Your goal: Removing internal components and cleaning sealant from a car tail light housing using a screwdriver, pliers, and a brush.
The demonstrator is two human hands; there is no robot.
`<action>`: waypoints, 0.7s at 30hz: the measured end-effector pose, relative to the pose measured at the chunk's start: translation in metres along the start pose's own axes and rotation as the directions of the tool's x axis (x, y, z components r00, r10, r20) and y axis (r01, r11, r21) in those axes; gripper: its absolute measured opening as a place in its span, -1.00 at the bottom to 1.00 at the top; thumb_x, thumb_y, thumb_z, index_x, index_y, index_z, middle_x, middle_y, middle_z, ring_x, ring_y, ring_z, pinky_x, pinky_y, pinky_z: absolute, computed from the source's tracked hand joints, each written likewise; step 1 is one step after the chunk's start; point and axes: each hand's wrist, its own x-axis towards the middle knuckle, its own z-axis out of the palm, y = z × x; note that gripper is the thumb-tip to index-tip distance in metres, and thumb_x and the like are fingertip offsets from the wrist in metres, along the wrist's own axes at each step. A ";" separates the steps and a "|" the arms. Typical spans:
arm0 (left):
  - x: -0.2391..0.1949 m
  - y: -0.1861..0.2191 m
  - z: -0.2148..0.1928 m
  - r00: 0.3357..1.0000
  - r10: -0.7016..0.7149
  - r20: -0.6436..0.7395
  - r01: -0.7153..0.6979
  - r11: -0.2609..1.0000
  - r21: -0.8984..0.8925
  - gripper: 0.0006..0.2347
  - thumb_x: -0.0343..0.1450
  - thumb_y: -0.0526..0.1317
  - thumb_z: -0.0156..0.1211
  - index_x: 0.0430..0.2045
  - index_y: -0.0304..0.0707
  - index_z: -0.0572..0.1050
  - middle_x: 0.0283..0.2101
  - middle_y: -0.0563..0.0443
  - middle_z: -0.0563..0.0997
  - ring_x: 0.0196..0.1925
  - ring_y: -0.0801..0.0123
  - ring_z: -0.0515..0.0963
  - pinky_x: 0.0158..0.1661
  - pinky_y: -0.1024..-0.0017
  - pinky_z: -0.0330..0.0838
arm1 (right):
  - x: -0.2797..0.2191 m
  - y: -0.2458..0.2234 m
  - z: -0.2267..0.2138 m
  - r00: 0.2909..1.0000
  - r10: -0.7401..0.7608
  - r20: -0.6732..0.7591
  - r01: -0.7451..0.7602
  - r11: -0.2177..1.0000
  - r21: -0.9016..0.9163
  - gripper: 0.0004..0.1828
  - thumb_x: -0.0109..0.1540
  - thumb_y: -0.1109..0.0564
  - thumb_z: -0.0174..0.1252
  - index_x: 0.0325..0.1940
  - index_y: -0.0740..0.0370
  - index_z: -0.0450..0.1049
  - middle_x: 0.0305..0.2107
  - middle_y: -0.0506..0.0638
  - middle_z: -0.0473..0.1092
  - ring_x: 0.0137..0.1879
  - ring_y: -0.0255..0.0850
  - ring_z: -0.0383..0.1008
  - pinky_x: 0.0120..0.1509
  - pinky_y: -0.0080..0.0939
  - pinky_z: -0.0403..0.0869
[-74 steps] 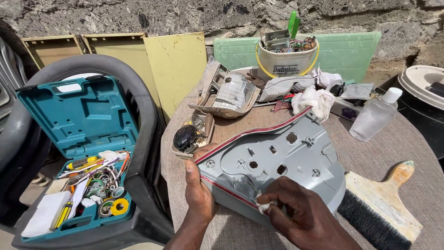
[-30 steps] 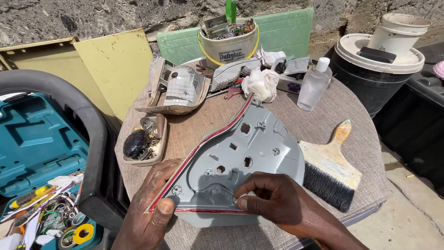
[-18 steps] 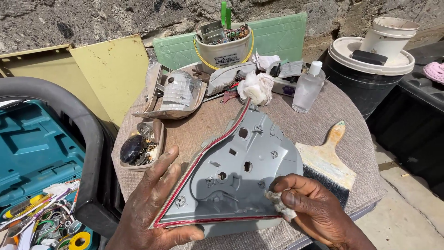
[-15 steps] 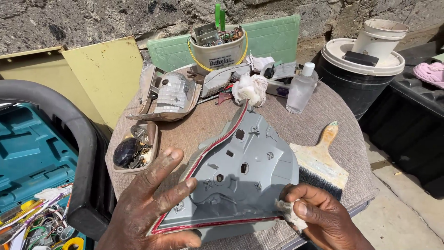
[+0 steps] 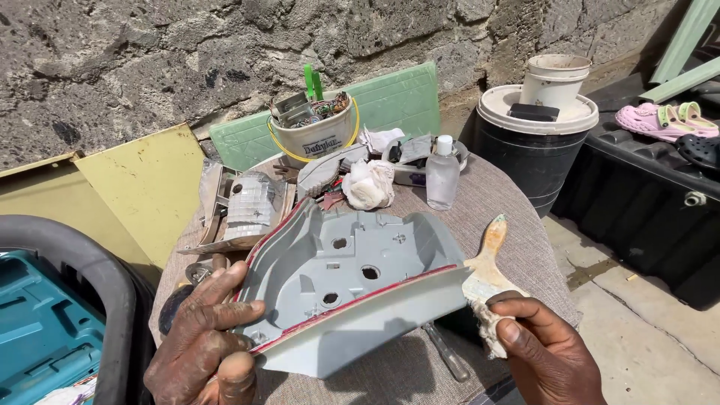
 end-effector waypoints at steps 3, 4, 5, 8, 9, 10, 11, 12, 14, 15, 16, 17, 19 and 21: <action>-0.037 -0.035 0.015 0.974 -0.114 -0.194 0.103 0.992 -0.069 -0.45 0.61 0.06 -0.22 -0.79 -0.30 0.34 -0.47 -0.07 0.57 -0.03 -0.07 0.73 0.28 -0.17 0.61 | 0.005 -0.017 0.022 0.996 -0.088 0.036 0.092 0.986 -0.140 -0.71 0.22 0.46 0.21 0.03 0.59 0.62 0.04 0.17 0.47 0.03 0.01 0.44 0.07 0.04 0.29; -0.055 -0.055 0.017 0.971 -0.104 -0.213 0.079 0.989 -0.122 -0.41 0.64 0.11 -0.23 -0.78 -0.26 0.36 -0.51 -0.05 0.55 -0.20 0.04 0.74 0.20 -0.15 0.66 | 0.006 -0.021 0.029 0.995 -0.085 0.048 0.093 0.971 -0.219 -0.71 0.21 0.45 0.25 0.01 0.59 0.66 0.03 0.15 0.49 0.02 -0.03 0.47 0.06 -0.01 0.35; -0.087 -0.092 0.006 0.970 -0.104 -0.218 0.081 0.990 -0.115 -0.41 0.64 0.11 -0.23 -0.78 -0.26 0.36 -0.51 -0.05 0.55 -0.20 0.04 0.74 0.20 -0.15 0.66 | 0.005 -0.026 0.035 0.995 -0.082 0.057 0.093 0.971 -0.219 -0.71 0.21 0.45 0.25 0.01 0.59 0.66 0.03 0.15 0.49 0.02 -0.03 0.47 0.06 -0.01 0.35; -0.139 -0.138 -0.008 0.933 -0.162 0.322 0.222 0.963 -0.156 -0.47 0.31 0.44 0.24 -0.38 -0.02 0.73 -0.11 0.08 0.76 0.24 0.26 0.67 0.50 0.06 0.24 | 0.004 -0.040 0.058 0.913 -0.323 0.249 0.392 0.864 -0.316 -0.67 0.22 0.36 0.27 0.08 0.45 0.66 -0.02 0.10 0.52 0.11 -0.14 0.51 0.17 -0.18 0.44; -0.128 -0.106 0.000 0.978 -0.073 0.194 0.098 0.987 -0.127 -0.53 0.47 0.32 0.02 -0.57 -0.03 0.53 -0.19 0.14 0.63 0.07 0.32 0.68 0.41 0.00 0.37 | 0.000 -0.047 0.065 0.830 -0.423 0.362 0.555 0.683 -0.475 -0.70 0.24 0.26 0.27 0.06 0.32 0.67 -0.05 0.04 0.55 0.09 -0.18 0.58 0.22 -0.19 0.48; -0.117 -0.075 0.008 0.997 0.028 0.068 -0.022 0.997 -0.079 -0.46 0.62 0.20 -0.20 -0.75 -0.05 0.34 -0.28 0.20 0.51 -0.11 0.39 0.68 0.32 -0.06 0.50 | -0.004 -0.055 0.073 0.726 -0.482 0.491 0.685 0.444 -0.577 -0.73 0.27 0.16 0.27 0.04 0.19 0.68 -0.08 -0.02 0.58 0.08 -0.21 0.64 0.28 -0.20 0.52; -0.110 -0.054 0.018 0.998 0.013 0.066 -0.009 0.998 -0.067 -0.46 0.62 0.20 -0.20 -0.75 -0.05 0.34 -0.28 0.20 0.51 -0.11 0.39 0.68 0.32 -0.06 0.50 | 0.000 -0.054 0.076 0.727 -0.469 0.502 0.685 0.449 -0.573 -0.73 0.27 0.16 0.27 0.04 0.19 0.68 -0.08 -0.02 0.58 0.08 -0.21 0.64 0.28 -0.20 0.52; -0.102 -0.034 0.028 0.993 -0.070 -0.093 0.066 0.997 -0.045 -0.43 0.62 0.20 -0.22 -0.79 -0.10 0.29 -0.40 0.13 0.47 -0.25 0.35 0.65 0.22 -0.02 0.57 | 0.003 -0.054 0.080 0.631 -0.496 0.596 0.767 0.289 -0.572 -0.73 0.30 0.14 0.24 0.08 0.14 0.66 -0.05 -0.02 0.56 0.10 -0.18 0.61 0.26 -0.16 0.52; -0.095 -0.013 0.043 0.954 -0.151 -0.258 0.148 0.988 -0.032 -0.40 0.62 0.20 -0.24 -0.82 -0.16 0.24 -0.53 0.05 0.43 -0.40 0.31 0.62 0.11 0.01 0.65 | 0.009 -0.059 0.086 0.523 -0.495 0.694 0.832 0.119 -0.542 -0.72 0.33 0.11 0.21 0.11 0.10 0.64 -0.03 -0.03 0.54 0.12 -0.15 0.59 0.24 -0.12 0.52; -0.098 -0.013 0.046 0.958 -0.083 -0.273 0.087 0.996 0.002 -0.41 0.63 0.19 -0.26 -0.80 -0.14 0.25 -0.56 0.06 0.41 -0.42 0.32 0.62 0.08 0.06 0.64 | 0.013 -0.062 0.090 0.478 -0.489 0.730 0.850 0.049 -0.524 -0.71 0.35 0.17 0.19 0.15 0.11 0.62 -0.01 -0.01 0.52 0.12 -0.14 0.56 0.22 -0.16 0.51; -0.101 -0.013 0.049 0.959 -0.014 -0.284 0.025 0.999 0.037 -0.42 0.65 0.18 -0.28 -0.78 -0.12 0.27 -0.58 0.08 0.39 -0.45 0.33 0.61 0.06 0.10 0.64 | 0.016 -0.064 0.094 0.432 -0.479 0.764 0.865 -0.021 -0.502 -0.70 0.36 0.23 0.17 0.18 0.11 0.60 0.00 0.02 0.50 0.12 -0.13 0.54 0.21 -0.19 0.50; -0.103 -0.007 0.048 0.955 -0.026 -0.297 0.043 0.998 0.048 -0.42 0.65 0.18 -0.28 -0.78 -0.12 0.27 -0.58 0.08 0.39 -0.45 0.33 0.61 0.06 0.10 0.64 | 0.019 -0.065 0.091 0.425 -0.463 0.778 0.873 -0.020 -0.488 -0.70 0.36 0.23 0.17 0.18 0.11 0.60 0.00 0.02 0.50 0.12 -0.13 0.54 0.21 -0.19 0.50; -0.107 0.003 0.046 0.979 -0.058 -0.195 0.068 0.997 0.044 -0.47 0.47 0.26 0.05 -0.76 -0.17 0.39 -0.52 0.09 0.48 -0.32 0.32 0.66 0.20 0.06 0.56 | 0.027 -0.065 0.088 0.355 -0.392 0.849 0.909 -0.068 -0.411 -0.65 0.34 0.27 0.15 0.21 0.13 0.55 0.01 0.10 0.48 0.09 -0.04 0.54 0.25 -0.05 0.50; -0.104 0.024 0.052 0.533 -0.812 -0.237 0.645 0.572 -0.507 -0.70 0.48 0.04 0.07 -0.32 -0.24 0.51 -0.46 -0.06 0.44 -0.48 0.28 0.50 -0.24 0.15 0.45 | 0.019 -0.061 0.087 0.392 -0.396 0.830 0.877 -0.111 -0.467 -0.65 0.33 0.28 0.21 0.20 0.10 0.59 -0.01 0.04 0.50 0.08 -0.06 0.54 0.24 -0.06 0.50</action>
